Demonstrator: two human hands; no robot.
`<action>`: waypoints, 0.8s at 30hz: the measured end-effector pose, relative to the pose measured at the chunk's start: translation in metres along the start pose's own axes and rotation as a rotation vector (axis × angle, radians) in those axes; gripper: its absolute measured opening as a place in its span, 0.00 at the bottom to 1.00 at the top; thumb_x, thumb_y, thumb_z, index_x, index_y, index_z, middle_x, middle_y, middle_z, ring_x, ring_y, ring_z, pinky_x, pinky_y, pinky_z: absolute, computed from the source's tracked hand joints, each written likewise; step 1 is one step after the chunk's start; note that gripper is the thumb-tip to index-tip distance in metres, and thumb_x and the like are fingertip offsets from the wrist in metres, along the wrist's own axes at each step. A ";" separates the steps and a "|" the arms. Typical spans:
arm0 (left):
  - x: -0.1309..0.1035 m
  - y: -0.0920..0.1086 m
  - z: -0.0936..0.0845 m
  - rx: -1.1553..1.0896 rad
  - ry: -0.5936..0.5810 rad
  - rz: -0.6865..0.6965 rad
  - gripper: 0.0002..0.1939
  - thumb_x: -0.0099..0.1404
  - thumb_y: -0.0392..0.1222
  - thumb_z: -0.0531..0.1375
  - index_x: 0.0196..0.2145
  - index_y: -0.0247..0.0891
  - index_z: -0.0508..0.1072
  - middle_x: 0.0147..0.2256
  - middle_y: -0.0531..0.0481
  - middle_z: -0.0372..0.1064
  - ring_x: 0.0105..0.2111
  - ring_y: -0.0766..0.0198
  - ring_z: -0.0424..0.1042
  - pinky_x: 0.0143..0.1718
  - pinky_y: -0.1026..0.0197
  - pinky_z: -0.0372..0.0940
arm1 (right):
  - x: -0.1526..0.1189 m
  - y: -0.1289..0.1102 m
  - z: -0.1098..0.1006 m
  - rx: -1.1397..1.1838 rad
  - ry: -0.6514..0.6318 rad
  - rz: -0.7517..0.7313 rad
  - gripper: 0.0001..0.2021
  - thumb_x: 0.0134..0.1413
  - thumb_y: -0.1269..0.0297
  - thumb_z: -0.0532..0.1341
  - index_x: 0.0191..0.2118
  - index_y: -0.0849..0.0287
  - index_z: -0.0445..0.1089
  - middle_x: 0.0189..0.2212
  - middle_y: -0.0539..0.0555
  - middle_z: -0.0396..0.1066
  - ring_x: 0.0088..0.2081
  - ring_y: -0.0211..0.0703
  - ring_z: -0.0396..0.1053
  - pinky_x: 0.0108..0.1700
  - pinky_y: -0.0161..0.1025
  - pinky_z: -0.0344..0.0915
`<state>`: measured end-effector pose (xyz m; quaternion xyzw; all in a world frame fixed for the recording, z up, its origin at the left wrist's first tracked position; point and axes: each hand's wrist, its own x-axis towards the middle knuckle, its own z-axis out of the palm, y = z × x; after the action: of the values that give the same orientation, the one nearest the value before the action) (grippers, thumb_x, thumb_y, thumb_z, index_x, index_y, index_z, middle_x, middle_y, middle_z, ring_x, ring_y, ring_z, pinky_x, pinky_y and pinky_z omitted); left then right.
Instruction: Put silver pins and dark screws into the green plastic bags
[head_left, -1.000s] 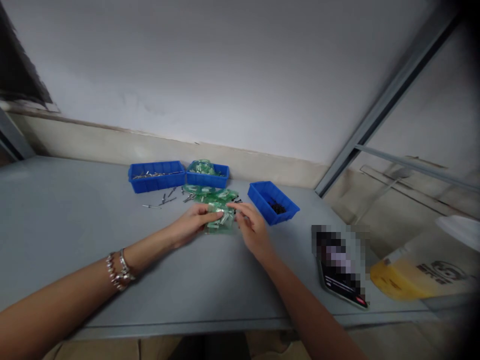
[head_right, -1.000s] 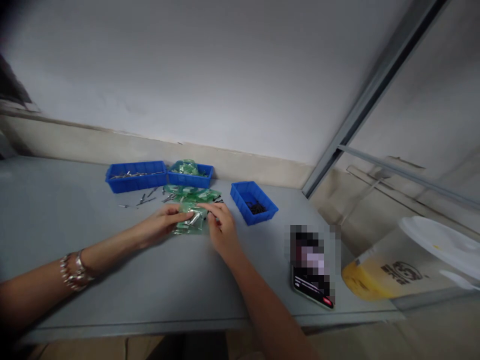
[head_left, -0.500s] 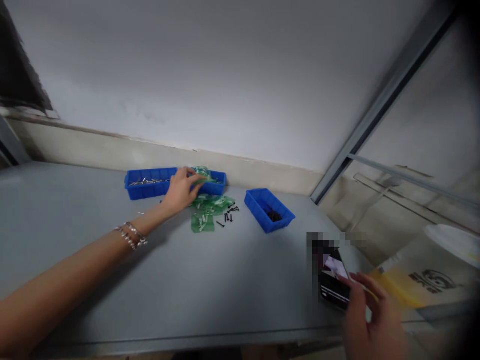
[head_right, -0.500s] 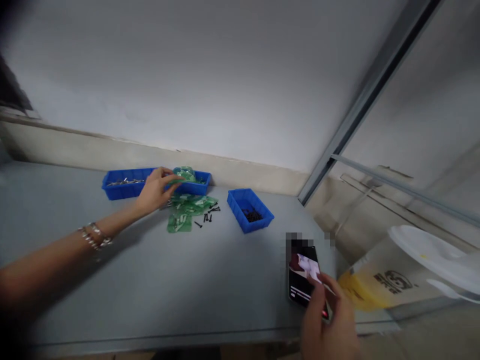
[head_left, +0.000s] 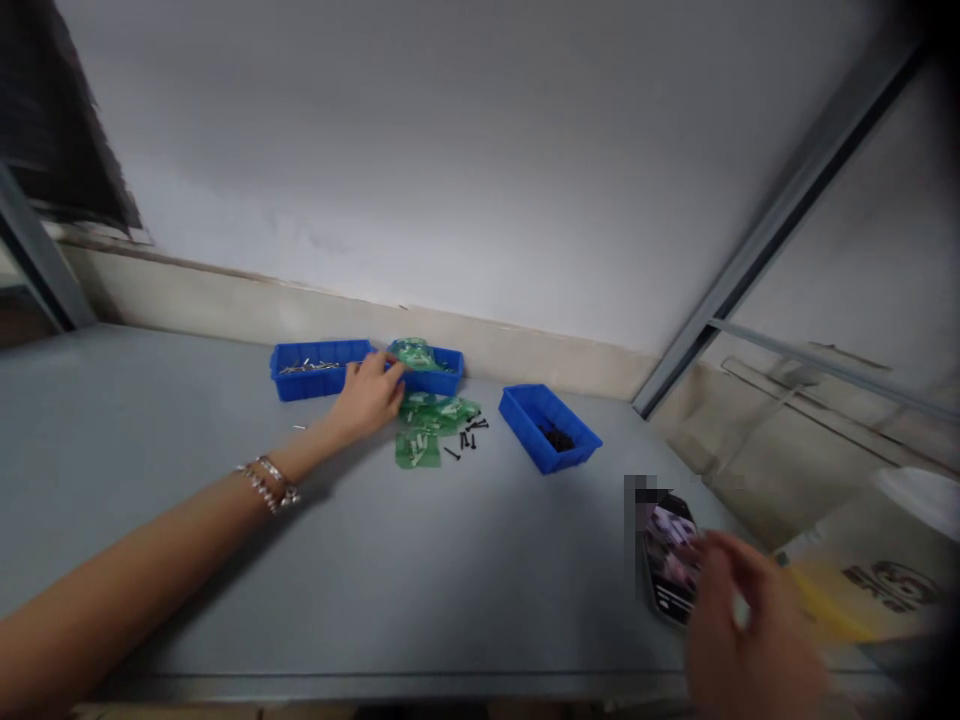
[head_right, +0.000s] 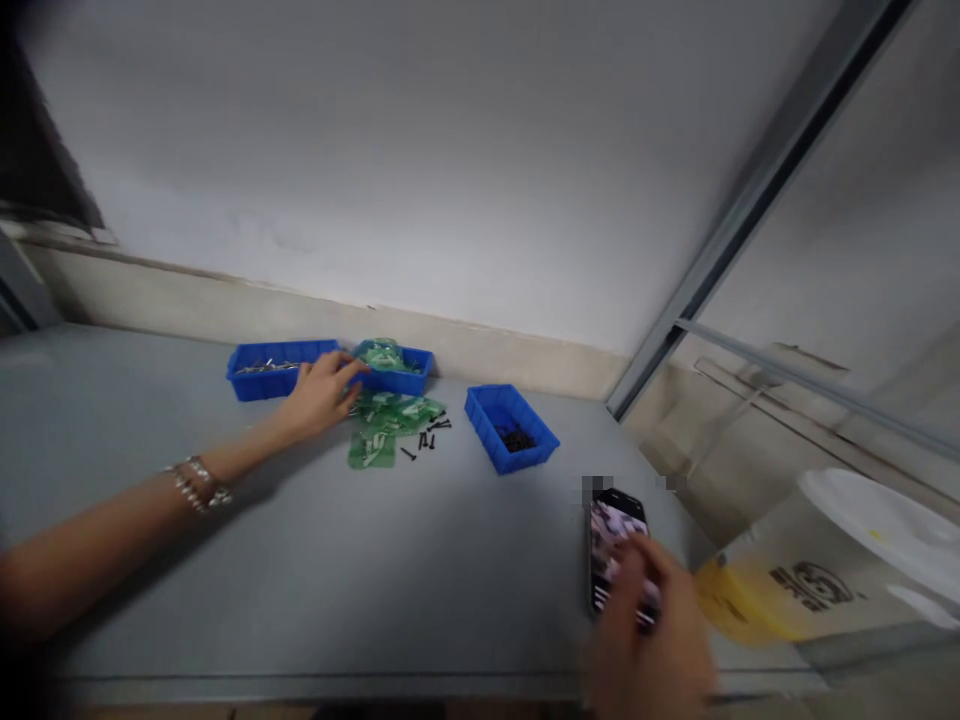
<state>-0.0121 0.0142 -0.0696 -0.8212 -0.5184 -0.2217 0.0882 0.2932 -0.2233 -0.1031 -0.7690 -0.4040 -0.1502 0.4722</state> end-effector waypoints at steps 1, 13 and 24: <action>-0.008 0.006 -0.001 -0.032 -0.090 0.026 0.19 0.69 0.43 0.44 0.48 0.34 0.69 0.48 0.35 0.63 0.45 0.46 0.66 0.45 0.46 0.60 | 0.001 -0.022 0.010 0.072 0.017 -0.103 0.17 0.59 0.51 0.51 0.40 0.57 0.67 0.36 0.60 0.71 0.38 0.53 0.69 0.39 0.48 0.61; -0.037 0.017 0.025 -0.334 -0.323 -0.105 0.27 0.55 0.56 0.60 0.46 0.34 0.65 0.39 0.36 0.68 0.40 0.47 0.68 0.41 0.51 0.61 | -0.001 -0.136 0.143 0.135 -0.549 -0.932 0.12 0.62 0.71 0.49 0.42 0.59 0.70 0.36 0.58 0.72 0.41 0.47 0.67 0.41 0.44 0.57; -0.030 0.011 0.024 -0.566 -0.331 -0.214 0.31 0.44 0.45 0.66 0.47 0.36 0.65 0.24 0.54 0.64 0.28 0.57 0.67 0.29 0.61 0.56 | -0.003 -0.124 0.147 0.419 -0.609 -0.675 0.11 0.60 0.70 0.50 0.41 0.58 0.68 0.37 0.56 0.71 0.39 0.44 0.67 0.43 0.41 0.59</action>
<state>-0.0067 -0.0067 -0.1034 -0.7790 -0.5266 -0.2285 -0.2522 0.1743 -0.0715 -0.1050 -0.4929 -0.7713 0.0207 0.4021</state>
